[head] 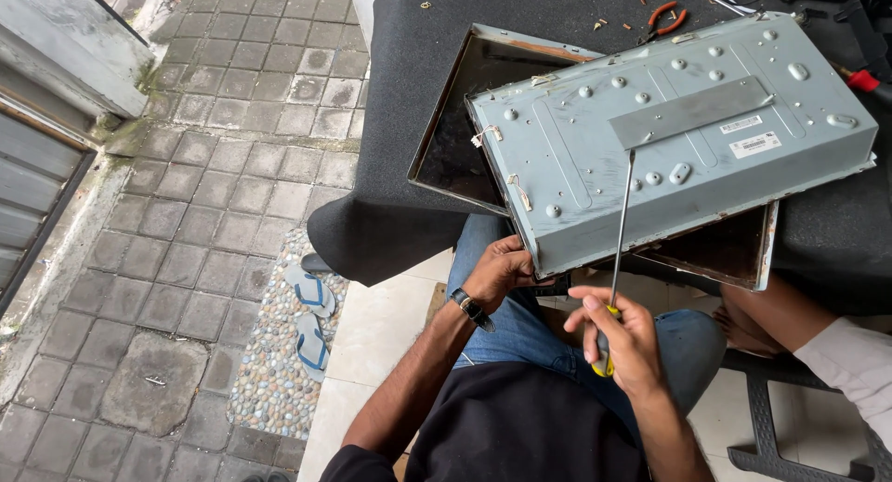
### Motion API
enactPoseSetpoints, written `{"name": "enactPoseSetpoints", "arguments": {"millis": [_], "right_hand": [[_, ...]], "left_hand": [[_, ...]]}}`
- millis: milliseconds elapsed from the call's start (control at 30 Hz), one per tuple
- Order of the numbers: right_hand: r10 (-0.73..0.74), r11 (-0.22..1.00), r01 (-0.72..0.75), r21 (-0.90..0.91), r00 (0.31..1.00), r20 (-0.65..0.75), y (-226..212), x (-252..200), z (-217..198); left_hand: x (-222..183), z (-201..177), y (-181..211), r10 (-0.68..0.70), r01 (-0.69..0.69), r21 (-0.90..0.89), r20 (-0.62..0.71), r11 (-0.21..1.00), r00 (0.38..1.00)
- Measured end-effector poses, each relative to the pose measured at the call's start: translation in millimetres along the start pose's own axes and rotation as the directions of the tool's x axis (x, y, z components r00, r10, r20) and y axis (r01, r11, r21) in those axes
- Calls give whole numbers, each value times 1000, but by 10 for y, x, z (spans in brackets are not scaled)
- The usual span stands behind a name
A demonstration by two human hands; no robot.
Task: Disassembling a flat-screen monitor by prying open the outer casing with a screwdriver and removing the internal panel.
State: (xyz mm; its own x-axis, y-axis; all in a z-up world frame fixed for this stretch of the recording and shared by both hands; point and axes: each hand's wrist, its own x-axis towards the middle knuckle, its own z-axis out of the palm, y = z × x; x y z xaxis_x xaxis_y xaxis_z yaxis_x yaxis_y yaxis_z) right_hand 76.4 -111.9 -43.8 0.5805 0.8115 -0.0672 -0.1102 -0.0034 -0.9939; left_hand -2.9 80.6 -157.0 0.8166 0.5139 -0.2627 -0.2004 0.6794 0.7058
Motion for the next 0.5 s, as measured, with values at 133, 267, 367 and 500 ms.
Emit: {"name": "enactPoseSetpoints", "arguments": {"millis": [133,267,367,500], "right_hand": [[47,998,-43,52,996,-76,16,154,162],[68,995,-60,76,992,-103,-16,194,217],[25,1000,-22,18,986,-167,-57,194,196],[-422,761,233,-605,887,-189,-182,317,180]], "left_hand": [[212,-237,-177,63,-63,-2,24,998,998],[149,-211,-79,62,-63,10,47,998,997],[-20,-32,111,58,-62,50,76,997,995],[-135,90,248,105,-107,82,39,991,994]]}}
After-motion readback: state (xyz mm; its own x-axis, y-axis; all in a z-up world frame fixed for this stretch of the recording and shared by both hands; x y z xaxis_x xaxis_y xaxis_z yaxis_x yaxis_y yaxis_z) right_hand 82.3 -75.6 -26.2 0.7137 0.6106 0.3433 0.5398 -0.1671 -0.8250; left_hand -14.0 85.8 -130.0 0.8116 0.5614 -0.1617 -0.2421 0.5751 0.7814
